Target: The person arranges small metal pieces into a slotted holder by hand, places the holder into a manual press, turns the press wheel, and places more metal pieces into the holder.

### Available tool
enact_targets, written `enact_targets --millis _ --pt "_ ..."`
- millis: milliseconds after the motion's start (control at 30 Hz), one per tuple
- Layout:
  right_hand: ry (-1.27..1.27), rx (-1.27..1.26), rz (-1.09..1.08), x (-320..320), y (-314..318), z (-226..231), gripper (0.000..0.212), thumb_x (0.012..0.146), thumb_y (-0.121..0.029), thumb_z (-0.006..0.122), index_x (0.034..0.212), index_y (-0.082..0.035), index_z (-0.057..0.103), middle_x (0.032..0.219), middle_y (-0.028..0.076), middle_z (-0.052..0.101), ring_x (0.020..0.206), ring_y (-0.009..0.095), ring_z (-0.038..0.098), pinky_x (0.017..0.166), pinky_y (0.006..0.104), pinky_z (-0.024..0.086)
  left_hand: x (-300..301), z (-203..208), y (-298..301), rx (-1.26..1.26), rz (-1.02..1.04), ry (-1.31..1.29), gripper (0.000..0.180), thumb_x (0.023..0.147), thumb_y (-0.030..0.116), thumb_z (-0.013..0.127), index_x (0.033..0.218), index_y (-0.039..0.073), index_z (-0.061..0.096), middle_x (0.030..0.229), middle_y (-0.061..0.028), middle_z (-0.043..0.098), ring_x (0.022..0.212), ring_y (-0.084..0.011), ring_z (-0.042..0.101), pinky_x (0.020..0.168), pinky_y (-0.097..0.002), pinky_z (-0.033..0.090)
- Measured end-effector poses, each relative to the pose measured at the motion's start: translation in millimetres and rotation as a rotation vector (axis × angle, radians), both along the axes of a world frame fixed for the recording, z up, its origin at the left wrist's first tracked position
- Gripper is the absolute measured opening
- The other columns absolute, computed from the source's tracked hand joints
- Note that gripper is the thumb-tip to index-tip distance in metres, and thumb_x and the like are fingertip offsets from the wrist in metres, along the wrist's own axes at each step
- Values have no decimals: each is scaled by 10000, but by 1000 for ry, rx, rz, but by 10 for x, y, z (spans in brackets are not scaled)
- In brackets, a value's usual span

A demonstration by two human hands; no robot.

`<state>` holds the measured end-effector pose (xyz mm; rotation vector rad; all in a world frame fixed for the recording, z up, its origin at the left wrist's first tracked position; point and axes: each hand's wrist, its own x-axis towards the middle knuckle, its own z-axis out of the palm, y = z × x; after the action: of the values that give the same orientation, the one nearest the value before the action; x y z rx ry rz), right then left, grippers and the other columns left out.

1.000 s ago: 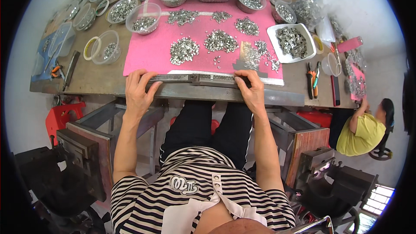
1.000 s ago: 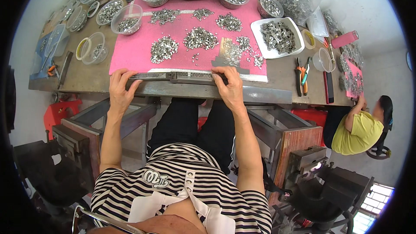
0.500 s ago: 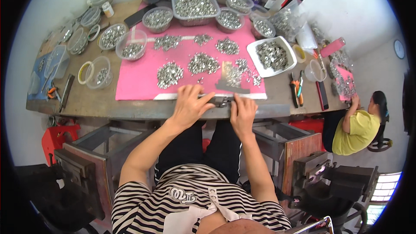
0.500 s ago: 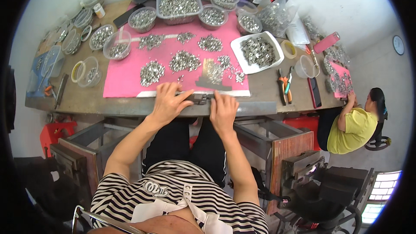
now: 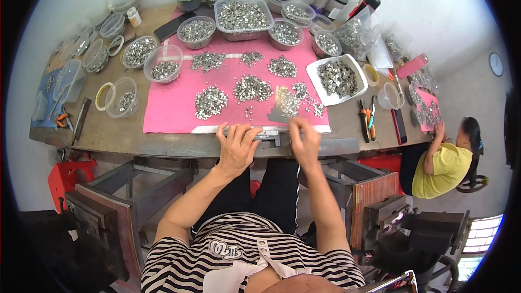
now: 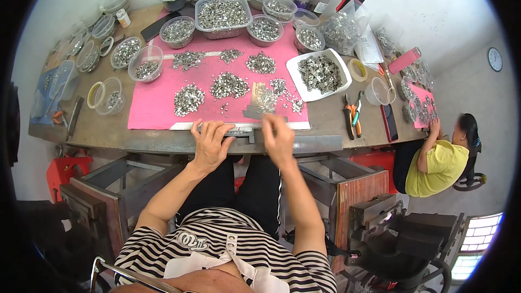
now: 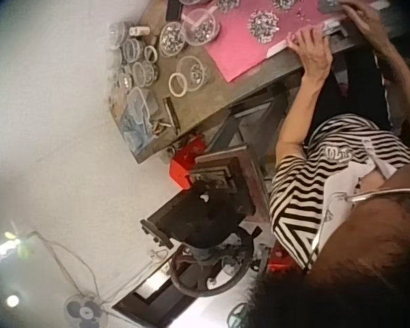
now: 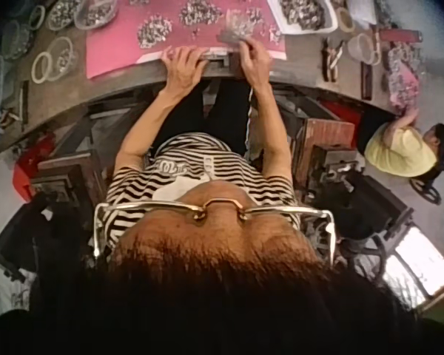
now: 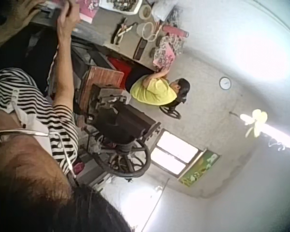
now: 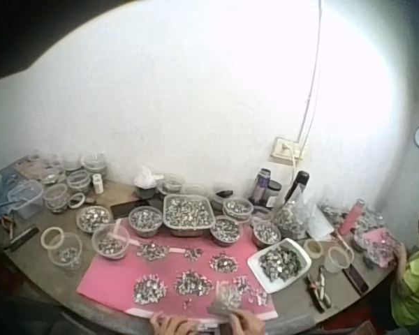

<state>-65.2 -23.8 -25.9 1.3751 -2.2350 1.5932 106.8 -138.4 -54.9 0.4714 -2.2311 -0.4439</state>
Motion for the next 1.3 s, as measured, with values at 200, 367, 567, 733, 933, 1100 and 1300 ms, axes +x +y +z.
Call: enact_targets --millis 200,367,567,733,933,1100,1300 --pt "238 107 -145 -1120 -808 -126 106 911 -80 682 999 -27 706 860 150 639 797 328 643 724 436 505 65 94 -27 78 -38 0 433 822 137 773 1226 125 618 1115 -46 607 1044 -244 576 1069 -521 302" --pt "388 223 -187 -1389 -1002 -324 81 841 -117 738 852 -56 686 830 142 657 824 361 636 740 464 486 174 244 -369 140 -9 -3 261 850 124 744 1103 106 683 1047 -54 659 1032 -238 613 1085 -527 297" --pt "320 155 -81 -1053 -865 3 68 854 -108 708 851 -40 710 816 137 678 775 327 655 697 446 488 -47 252 -790 105 -28 -96 56 880 181 732 912 136 726 867 0 637 921 -210 584 1047 -513 292" --pt "-132 320 164 -281 -496 115 112 845 -143 745 823 -34 726 762 103 676 705 255 641 685 395 471 -124 334 -765 88 -54 -206 131 874 256 759 900 134 719 818 1 626 887 -201 569 1036 -485 290" --pt "76 379 125 -236 -316 -44 74 841 -123 750 895 -79 724 810 57 643 829 255 604 787 403 385 -118 229 -759 50 -53 -226 118 862 226 758 889 126 702 816 -2 611 868 -205 567 1020 -497 295" --pt "184 312 159 -210 -366 48 74 836 -92 747 886 -44 720 811 86 635 792 273 602 747 406 422 -50 259 -775 96 -51 -277 77 860 193 744 876 130 702 825 -3 614 882 -205 575 1012 -493 295" --pt "329 350 192 -206 -339 87 115 844 -94 743 926 -23 707 838 107 638 811 300 600 758 417 434 -38 277 -775 18 -85 -276 62 880 197 724 902 139 717 839 -5 609 899 -213 571 1016 -502 291"
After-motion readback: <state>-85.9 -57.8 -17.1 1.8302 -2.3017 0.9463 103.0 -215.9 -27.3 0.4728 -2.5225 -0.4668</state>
